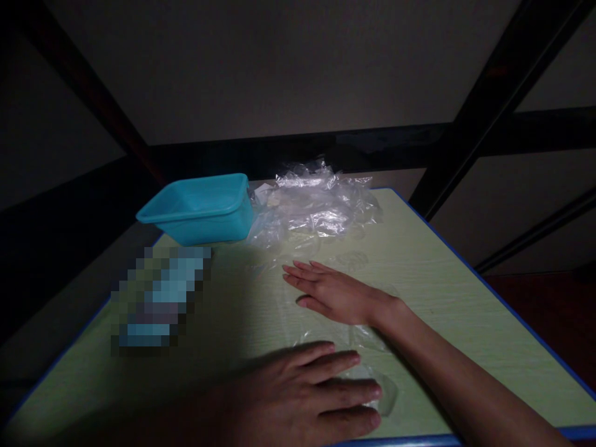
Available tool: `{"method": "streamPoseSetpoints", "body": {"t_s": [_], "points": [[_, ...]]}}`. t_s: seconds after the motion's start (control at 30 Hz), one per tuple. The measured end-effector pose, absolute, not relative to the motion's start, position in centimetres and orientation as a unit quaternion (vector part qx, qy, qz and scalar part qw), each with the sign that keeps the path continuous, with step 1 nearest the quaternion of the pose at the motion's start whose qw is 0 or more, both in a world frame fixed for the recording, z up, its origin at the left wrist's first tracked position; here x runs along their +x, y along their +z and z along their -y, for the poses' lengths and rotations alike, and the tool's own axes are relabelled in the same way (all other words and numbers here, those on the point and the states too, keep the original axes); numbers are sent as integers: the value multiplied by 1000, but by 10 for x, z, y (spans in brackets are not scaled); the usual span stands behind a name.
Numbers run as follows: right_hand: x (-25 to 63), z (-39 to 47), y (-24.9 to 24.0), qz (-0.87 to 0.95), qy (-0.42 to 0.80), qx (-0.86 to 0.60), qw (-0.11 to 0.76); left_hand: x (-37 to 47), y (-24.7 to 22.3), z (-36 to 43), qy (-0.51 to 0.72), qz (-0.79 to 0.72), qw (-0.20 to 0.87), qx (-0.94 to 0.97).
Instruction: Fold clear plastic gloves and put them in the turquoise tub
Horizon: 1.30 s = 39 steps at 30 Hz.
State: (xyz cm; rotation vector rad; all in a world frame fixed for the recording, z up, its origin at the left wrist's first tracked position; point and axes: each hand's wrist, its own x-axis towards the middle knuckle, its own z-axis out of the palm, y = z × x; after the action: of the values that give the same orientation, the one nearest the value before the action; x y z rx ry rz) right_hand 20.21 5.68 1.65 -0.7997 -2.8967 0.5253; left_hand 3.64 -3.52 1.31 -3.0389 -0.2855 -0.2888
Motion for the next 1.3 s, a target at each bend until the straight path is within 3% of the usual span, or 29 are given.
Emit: {"method": "streamPoseSetpoints", "body": {"t_s": [0.23,0.4,0.7,0.93,1.3], "points": [[202,-56,16,948,174,-260,57,38,19,35,-81,39,76,-993],[203,-56,16,949,169,-261,54,37,15,32,-162,29,64,-984],[207,-54,24,960,102,-255,46,4,11,-15,-258,361,-52,-895],[221,-64,14,949,76,-283,114,-1,-3,-22,-168,380,-110,-903],[220,-64,15,957,37,-282,56,-1,2,-16,-83,391,-83,-913]]}}
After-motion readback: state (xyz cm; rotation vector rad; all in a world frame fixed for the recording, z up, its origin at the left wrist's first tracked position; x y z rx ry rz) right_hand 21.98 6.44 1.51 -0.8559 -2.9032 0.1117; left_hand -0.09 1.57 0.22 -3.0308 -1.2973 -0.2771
